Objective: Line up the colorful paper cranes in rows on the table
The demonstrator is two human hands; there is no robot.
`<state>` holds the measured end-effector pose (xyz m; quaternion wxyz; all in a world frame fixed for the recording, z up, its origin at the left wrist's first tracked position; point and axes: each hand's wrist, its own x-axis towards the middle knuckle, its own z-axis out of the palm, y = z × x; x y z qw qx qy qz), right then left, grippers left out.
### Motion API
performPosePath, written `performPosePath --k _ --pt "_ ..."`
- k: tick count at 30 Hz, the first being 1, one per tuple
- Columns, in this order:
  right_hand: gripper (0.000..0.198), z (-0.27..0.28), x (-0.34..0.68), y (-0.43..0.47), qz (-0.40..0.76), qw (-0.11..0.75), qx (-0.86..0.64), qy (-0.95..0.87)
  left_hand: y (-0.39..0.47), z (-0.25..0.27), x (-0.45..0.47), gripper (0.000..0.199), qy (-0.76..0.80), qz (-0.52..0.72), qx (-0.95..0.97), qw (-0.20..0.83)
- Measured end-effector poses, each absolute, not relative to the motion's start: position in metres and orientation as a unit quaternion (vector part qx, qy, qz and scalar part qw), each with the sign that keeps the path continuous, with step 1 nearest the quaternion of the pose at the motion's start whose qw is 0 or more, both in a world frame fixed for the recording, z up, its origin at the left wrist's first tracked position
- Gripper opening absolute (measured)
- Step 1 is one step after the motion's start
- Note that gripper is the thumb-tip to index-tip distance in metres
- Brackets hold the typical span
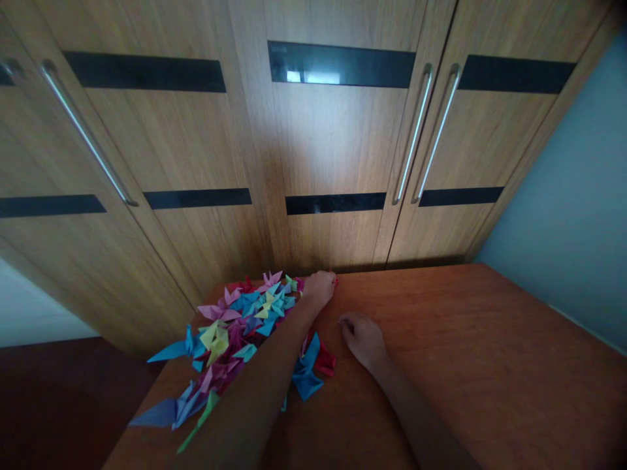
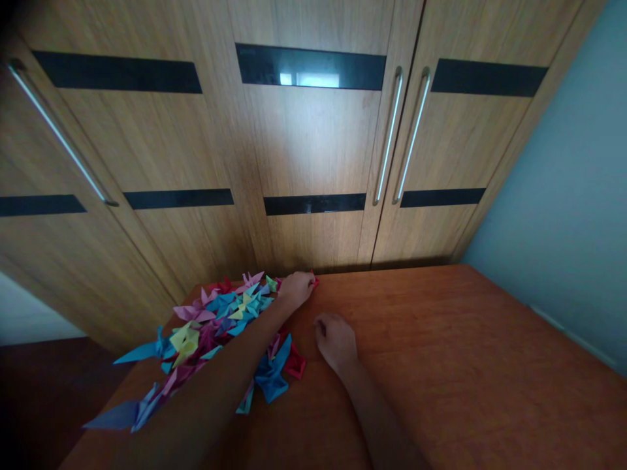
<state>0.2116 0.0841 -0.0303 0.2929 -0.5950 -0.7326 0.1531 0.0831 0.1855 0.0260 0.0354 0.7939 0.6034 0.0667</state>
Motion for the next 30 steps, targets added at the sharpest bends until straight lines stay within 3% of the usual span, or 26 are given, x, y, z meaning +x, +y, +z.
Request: performPosePath --k 20,30 --pt "0.022 -0.030 0.212 0.083 0.157 0.298 -0.591 -0.733 0.183 0.029 0.085 0.027 0.600 0.087 0.794 0.047" --pt "0.023 -0.029 0.212 0.083 0.156 0.278 -0.606 -0.729 0.171 0.051 0.083 0.019 0.586 0.168 0.790 0.062"
